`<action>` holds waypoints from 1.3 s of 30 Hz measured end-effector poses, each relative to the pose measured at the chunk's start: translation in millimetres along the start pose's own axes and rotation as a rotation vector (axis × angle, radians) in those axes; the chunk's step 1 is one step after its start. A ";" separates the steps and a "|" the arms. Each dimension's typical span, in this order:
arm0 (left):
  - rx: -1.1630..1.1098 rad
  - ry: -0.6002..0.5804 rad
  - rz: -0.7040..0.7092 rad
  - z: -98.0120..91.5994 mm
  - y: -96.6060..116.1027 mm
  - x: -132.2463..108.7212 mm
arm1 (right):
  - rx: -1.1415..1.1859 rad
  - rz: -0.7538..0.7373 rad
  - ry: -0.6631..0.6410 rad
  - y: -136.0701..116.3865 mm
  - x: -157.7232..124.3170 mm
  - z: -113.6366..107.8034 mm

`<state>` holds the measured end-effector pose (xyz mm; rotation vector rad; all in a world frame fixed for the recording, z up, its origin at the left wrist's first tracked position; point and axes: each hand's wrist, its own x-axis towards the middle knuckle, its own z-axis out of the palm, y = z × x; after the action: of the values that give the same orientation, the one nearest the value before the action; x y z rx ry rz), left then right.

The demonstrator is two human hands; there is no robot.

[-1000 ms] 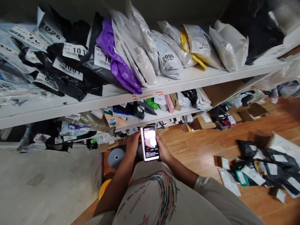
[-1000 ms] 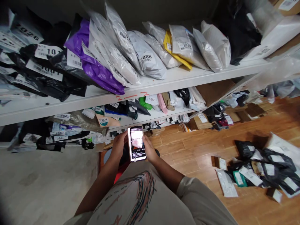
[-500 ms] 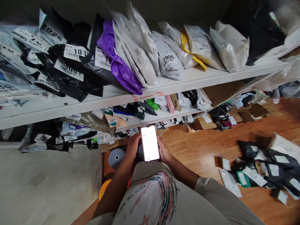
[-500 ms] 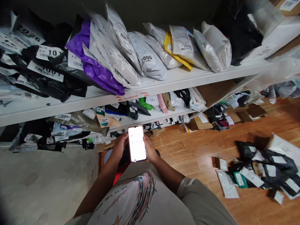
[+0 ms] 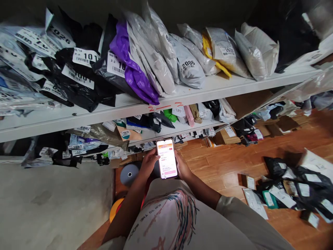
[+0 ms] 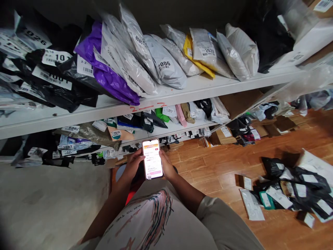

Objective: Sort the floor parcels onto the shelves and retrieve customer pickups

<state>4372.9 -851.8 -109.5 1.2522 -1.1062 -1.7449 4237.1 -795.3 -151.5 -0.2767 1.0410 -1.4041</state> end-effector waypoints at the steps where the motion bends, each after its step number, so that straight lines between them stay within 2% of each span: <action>1: -0.015 -0.034 0.013 -0.2 0.3 -0.4 | -0.003 0.004 0.006 -0.2 0.1 0.1; 5: -0.065 -0.210 0.001 -1.3 -0.6 -5.5 | 0.000 0.023 0.005 -0.4 1.2 -0.6; 8: -0.012 -0.285 -0.036 -3.0 -6.2 -12.2 | 0.024 0.033 -0.010 -0.1 1.6 -1.2; 15: 0.142 -0.449 -0.026 -6.9 -17.9 -20.8 | 0.039 0.019 -0.023 -0.7 0.6 -1.4; 27: 0.245 -0.469 0.033 -7.4 -15.2 -17.9 | 0.013 -0.028 -0.004 -2.9 1.0 0.5; 39: 0.166 -0.500 -0.008 -6.4 -15.5 -17.4 | 0.021 -0.019 -0.004 -0.9 3.4 -3.4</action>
<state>4382.9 -831.8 -118.7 0.9305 -1.5539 -2.0689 4233.4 -797.1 -154.2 -0.2742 1.0225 -1.4303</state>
